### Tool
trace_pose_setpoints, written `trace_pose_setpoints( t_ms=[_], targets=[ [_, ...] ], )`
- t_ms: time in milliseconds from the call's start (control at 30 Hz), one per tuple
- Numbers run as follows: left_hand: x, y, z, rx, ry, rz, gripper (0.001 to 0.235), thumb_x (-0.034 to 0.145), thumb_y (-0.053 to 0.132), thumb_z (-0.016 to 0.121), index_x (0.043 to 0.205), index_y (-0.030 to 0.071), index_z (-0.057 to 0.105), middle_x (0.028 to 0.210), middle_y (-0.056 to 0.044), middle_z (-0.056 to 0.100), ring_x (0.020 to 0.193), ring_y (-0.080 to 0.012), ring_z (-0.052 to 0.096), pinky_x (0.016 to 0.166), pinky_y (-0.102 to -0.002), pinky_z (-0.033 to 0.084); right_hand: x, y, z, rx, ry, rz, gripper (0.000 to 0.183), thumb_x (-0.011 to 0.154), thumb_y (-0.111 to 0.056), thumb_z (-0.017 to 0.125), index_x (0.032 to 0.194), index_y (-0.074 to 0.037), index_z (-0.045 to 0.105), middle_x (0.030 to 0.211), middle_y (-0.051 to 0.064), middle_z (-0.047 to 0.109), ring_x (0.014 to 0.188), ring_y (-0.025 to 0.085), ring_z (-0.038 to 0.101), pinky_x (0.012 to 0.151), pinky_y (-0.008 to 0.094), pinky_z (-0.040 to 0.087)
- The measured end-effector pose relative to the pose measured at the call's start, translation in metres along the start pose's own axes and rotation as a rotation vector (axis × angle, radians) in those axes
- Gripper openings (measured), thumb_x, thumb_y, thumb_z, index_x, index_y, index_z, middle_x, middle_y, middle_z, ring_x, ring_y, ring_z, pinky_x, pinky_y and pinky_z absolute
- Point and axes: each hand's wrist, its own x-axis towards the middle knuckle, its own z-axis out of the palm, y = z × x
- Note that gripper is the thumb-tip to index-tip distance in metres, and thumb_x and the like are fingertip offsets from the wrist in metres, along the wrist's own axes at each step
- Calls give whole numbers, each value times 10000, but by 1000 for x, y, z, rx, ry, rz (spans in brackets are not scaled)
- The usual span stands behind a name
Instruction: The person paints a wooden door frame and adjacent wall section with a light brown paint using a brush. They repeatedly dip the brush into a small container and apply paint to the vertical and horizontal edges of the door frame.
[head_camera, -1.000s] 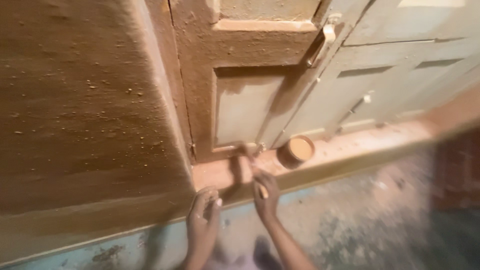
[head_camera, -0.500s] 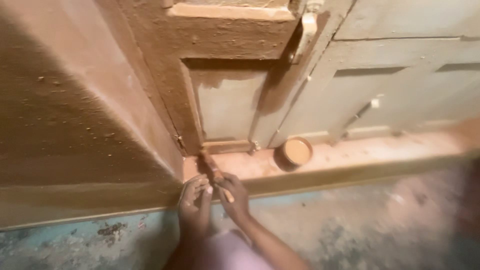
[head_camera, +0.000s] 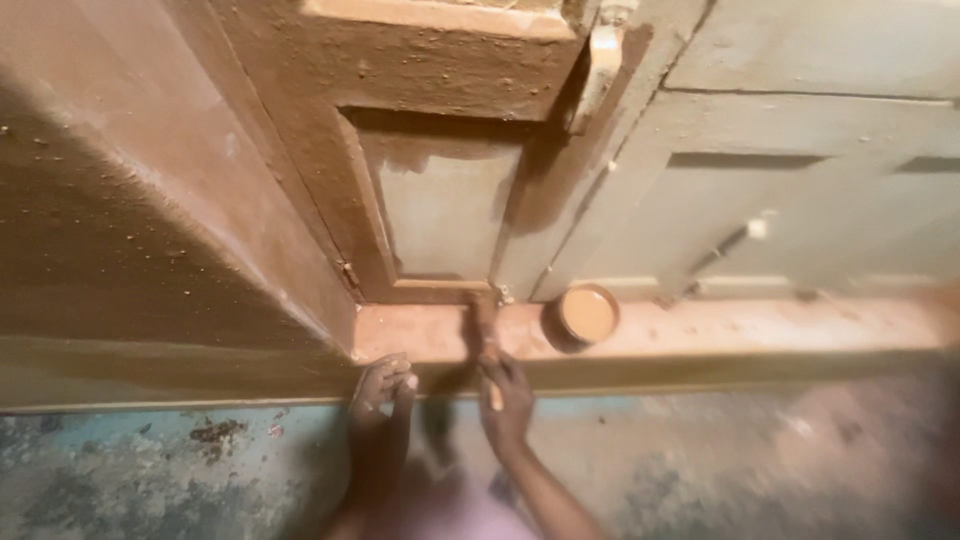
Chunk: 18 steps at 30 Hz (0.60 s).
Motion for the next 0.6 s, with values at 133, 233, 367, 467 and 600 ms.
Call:
trace_pose_setpoints(
  t_ms=[133,233,367,467,600],
  targets=[
    [5,-3,0,-12,-96,17,301,945,140,615,1216,12,636,1065,-115,723,983,-191,696,905,-329,555,6,-21,24,207,-128,-25,245,873,-54,718,1110,-88,773,1196,149,705,1086,313,702,920,384,557],
    [9,-6,-1,-84,-112,74,306,940,134,604,1217,6,628,1066,-112,720,979,-184,696,896,-328,560,14,-31,27,233,-117,-38,215,876,-66,736,1090,-61,762,1183,145,710,1080,306,703,928,375,550],
    [11,-16,0,-68,-81,95,304,927,117,632,1213,17,643,1095,-107,714,999,-183,679,907,-325,544,29,-29,6,238,0,13,159,880,-51,707,1033,-26,743,1129,122,749,1070,277,720,939,372,555],
    [12,-23,-1,-55,-91,102,301,922,111,646,1211,27,646,1139,-93,703,1012,-177,674,896,-327,543,33,-38,-18,149,127,11,168,896,-41,696,1053,-6,744,1118,139,742,1079,283,693,944,388,527],
    [19,-15,-2,-80,-66,224,299,938,106,641,1224,19,654,1148,-100,699,1016,-183,680,933,-323,543,39,-75,-53,182,174,-23,155,883,-32,705,1030,-16,753,1088,128,766,1058,274,720,951,383,535]
  ],
)
